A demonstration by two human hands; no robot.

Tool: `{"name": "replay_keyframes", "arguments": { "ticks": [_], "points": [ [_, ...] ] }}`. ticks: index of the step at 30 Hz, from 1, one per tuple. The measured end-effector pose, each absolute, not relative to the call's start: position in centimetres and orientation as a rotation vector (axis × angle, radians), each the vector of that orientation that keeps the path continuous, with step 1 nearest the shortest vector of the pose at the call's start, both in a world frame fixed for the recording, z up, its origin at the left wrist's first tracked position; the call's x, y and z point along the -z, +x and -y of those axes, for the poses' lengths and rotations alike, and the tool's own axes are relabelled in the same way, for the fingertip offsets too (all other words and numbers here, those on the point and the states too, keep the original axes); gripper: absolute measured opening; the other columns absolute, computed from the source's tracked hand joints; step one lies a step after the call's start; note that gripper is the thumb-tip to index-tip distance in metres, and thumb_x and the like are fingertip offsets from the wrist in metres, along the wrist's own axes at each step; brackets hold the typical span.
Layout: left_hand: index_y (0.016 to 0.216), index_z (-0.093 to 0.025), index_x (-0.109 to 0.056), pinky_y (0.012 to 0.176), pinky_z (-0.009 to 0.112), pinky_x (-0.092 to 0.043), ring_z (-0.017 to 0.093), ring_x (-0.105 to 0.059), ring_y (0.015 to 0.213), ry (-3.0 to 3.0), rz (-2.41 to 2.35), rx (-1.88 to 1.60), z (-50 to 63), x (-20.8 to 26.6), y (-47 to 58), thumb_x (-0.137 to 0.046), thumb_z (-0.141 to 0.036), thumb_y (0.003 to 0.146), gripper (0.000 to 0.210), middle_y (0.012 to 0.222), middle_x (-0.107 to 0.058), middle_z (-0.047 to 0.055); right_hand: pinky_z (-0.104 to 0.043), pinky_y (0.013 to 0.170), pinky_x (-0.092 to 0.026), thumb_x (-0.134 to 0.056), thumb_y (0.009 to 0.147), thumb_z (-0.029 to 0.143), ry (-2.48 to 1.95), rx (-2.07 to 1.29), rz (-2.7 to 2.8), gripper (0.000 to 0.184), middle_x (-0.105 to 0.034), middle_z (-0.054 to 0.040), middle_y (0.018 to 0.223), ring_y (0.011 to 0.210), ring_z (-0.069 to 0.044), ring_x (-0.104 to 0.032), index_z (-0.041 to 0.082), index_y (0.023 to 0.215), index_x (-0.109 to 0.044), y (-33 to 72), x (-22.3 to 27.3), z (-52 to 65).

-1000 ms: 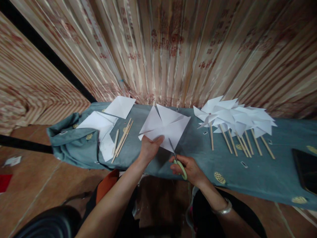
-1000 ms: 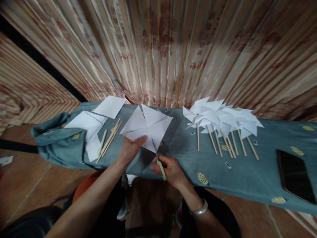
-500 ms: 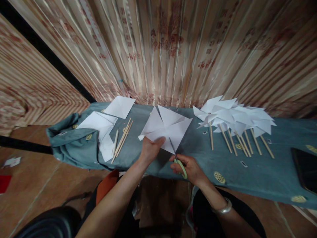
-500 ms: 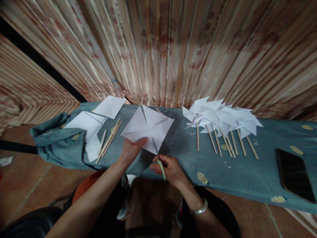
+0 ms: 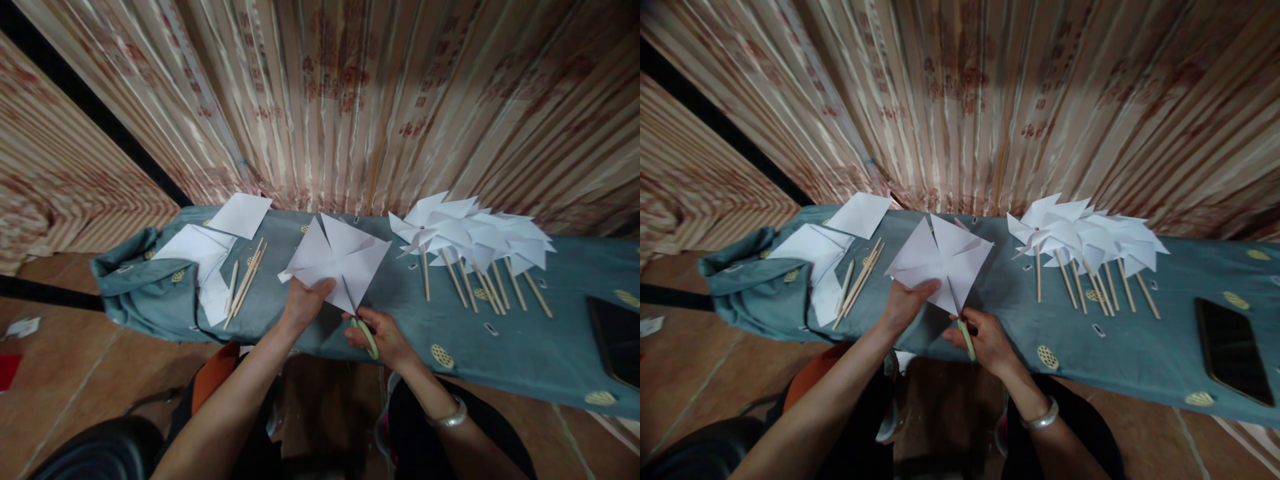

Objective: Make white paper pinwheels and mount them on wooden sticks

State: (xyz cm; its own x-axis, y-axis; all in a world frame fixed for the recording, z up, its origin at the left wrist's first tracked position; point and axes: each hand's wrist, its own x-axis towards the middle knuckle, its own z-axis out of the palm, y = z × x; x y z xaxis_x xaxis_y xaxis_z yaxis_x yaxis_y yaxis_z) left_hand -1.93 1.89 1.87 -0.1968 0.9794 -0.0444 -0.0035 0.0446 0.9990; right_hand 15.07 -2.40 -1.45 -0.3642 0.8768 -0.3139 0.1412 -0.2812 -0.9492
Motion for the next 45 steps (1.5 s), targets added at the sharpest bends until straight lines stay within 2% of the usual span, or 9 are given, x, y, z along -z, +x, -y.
{"name": "replay_keyframes", "arguments": {
  "ticks": [5,20,31,39,45],
  "points": [
    [0.079,-0.019,-0.062,0.073,0.033,-0.051,0.021,-0.063,0.075,1.057,-1.378,-1.331,-1.9,-2.2,-1.9,-0.072,-0.025,0.060,0.022,0.081,-0.070,0.005,-0.023,0.049,-0.043,-0.079,0.060,0.054,-1.296,-1.738,1.333,0.044,-0.059,0.0033,0.057,0.052,-0.012,-0.056,0.019,0.076,-0.058,14.8,1.1,2.3],
    [0.079,-0.019,-0.065,0.069,0.032,-0.050,0.020,-0.060,0.071,1.070,-1.390,-1.298,-1.7,-1.8,-2.1,-0.073,-0.024,0.058,0.024,0.079,-0.069,0.004,-0.023,0.048,-0.043,-0.081,0.054,0.055,-1.313,-1.756,1.262,0.048,-0.057,0.0049,0.055,0.051,-0.011,-0.053,0.018,0.075,-0.056,14.4,1.0,2.1],
    [0.080,-0.018,-0.066,0.072,0.033,-0.050,0.020,-0.061,0.073,1.048,-1.329,-1.316,-1.5,-1.4,-2.0,-0.075,-0.022,0.058,0.023,0.083,-0.070,0.005,-0.023,0.049,-0.043,-0.080,0.054,0.053,-1.300,-1.744,1.255,0.048,-0.059,0.0043,0.055,0.051,-0.012,-0.054,0.019,0.077,-0.058,14.2,0.2,2.1],
    [0.078,-0.017,-0.067,0.069,0.033,-0.050,0.020,-0.060,0.071,1.090,-1.324,-1.315,-1.5,-0.9,-2.2,-0.074,-0.023,0.060,0.020,0.079,-0.070,0.006,-0.023,0.047,-0.043,-0.080,0.055,0.053,-1.301,-1.755,1.211,0.047,-0.056,0.0061,0.052,0.047,-0.011,-0.053,0.019,0.079,-0.059,14.2,0.9,2.1],
    [0.083,-0.018,-0.066,0.073,0.034,-0.050,0.021,-0.061,0.075,1.109,-1.338,-1.315,-1.5,-1.2,-2.2,-0.074,-0.022,0.059,0.025,0.086,-0.071,0.007,-0.023,0.046,-0.042,-0.080,0.056,0.052,-1.293,-1.733,1.228,0.043,-0.057,0.0052,0.051,0.047,-0.011,-0.052,0.019,0.073,-0.057,14.2,0.9,2.1]
  ]
}}
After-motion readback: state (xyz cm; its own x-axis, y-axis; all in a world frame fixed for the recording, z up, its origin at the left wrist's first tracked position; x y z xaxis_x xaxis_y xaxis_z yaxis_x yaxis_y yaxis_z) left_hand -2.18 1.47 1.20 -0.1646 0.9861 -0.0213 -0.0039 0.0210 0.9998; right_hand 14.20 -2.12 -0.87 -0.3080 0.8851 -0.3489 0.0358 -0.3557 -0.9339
